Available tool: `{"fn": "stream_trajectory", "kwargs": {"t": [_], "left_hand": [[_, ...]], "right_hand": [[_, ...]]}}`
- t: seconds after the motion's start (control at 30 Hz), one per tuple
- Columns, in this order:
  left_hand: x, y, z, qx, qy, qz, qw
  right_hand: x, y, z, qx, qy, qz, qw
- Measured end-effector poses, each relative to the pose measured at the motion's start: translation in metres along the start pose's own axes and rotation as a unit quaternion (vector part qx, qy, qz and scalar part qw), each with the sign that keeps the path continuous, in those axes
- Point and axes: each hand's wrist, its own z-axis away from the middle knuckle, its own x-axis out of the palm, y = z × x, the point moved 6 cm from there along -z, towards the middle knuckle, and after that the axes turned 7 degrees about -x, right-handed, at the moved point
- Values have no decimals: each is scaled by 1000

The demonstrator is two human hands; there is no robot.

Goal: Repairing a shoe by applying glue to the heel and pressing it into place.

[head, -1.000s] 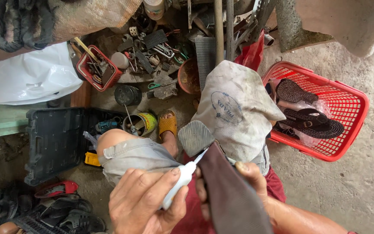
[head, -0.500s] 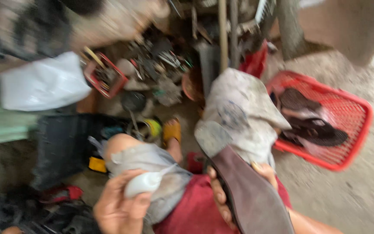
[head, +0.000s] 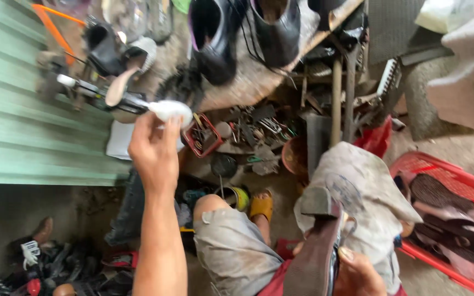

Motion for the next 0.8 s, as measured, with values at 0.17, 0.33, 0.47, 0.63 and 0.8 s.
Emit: {"fn": "stream_trajectory", "kwargs": {"t": [0.17, 0.33, 0.47, 0.63, 0.8], "left_hand": [[15, -49, -89, -21, 29, -77, 996], [45, -71, -150, -32, 20, -233, 972], [56, -115, -180, -40, 30, -351, 935], [40, -60, -134, 0, -38, -292, 956], [-8, 24, -7, -51, -81, -96, 991]], "right_hand": [[-57, 15, -15, 48, 118, 7, 992], [-88, 26, -54, 11, -23, 58, 998], [-104, 36, -78, 1, -55, 96, 994], [8, 18, -68, -6, -40, 46, 998], [83, 6, -69, -9, -74, 35, 997]]}}
